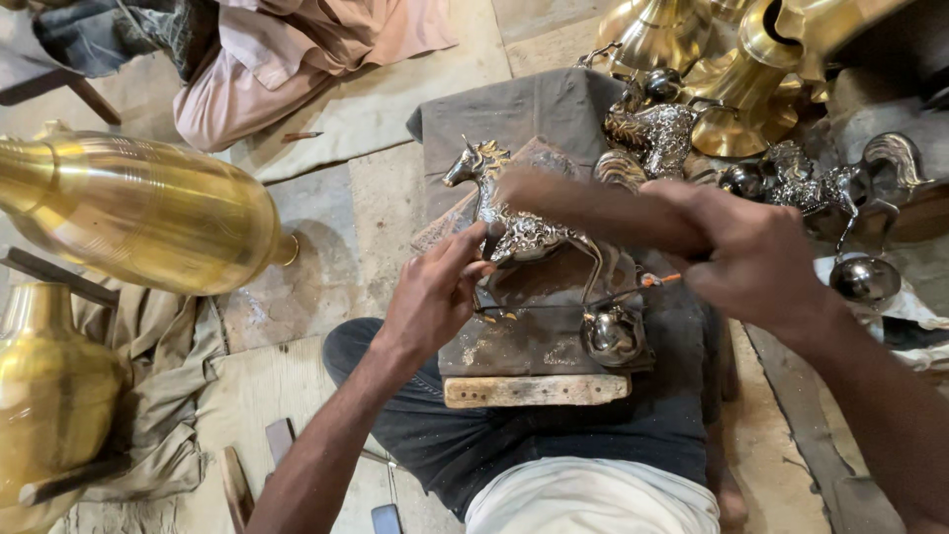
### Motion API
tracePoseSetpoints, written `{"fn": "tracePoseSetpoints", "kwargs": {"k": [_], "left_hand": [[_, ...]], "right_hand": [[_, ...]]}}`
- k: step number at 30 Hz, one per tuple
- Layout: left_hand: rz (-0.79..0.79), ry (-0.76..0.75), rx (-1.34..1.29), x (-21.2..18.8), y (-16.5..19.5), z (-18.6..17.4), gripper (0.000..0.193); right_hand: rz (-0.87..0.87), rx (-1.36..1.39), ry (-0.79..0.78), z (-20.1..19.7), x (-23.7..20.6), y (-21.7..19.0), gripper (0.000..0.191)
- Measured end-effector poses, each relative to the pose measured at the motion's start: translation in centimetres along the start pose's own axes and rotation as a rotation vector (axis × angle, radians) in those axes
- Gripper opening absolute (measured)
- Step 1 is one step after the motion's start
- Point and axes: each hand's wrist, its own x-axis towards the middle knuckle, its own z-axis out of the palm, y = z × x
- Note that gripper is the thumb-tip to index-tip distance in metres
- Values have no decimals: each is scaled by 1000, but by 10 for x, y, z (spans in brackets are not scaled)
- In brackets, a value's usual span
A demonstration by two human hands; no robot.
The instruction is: The person sits on the floor and files the surface of a brass horse figurine using a flat file, then uses a small punch and a wooden mallet to tap and detail the figurine's body. Brass vases and other metal horse sculptures lie around the work area.
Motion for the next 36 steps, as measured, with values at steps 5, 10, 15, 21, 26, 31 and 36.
{"fn": "tracePoseSetpoints", "kwargs": {"k": [5, 10, 15, 21, 26, 31, 36], "left_hand": [[22, 13, 41, 0, 1, -1, 54], [-19, -15, -20, -2, 3, -3, 55], [-8, -24, -28, -1, 1, -2, 62], [-13, -48, 42, -2, -5, 0, 68], [-46, -57, -57, -4, -4, 1, 51], [-28, -38, -25, -3, -1, -3, 53], [-52, -49, -50, -3, 1, -7, 56]], "right_hand": [[136, -205, -300, 3, 4, 2, 63], [94, 79, -134, 4, 6, -2, 51], [19, -82, -120, 1, 3, -4, 54], [130, -339, -401, 5, 7, -4, 71], [119, 32, -219, 3, 6, -5, 59], [278, 1, -282, 8, 2, -6, 58], [-69, -309, -211, 10, 1, -6, 72]]}}
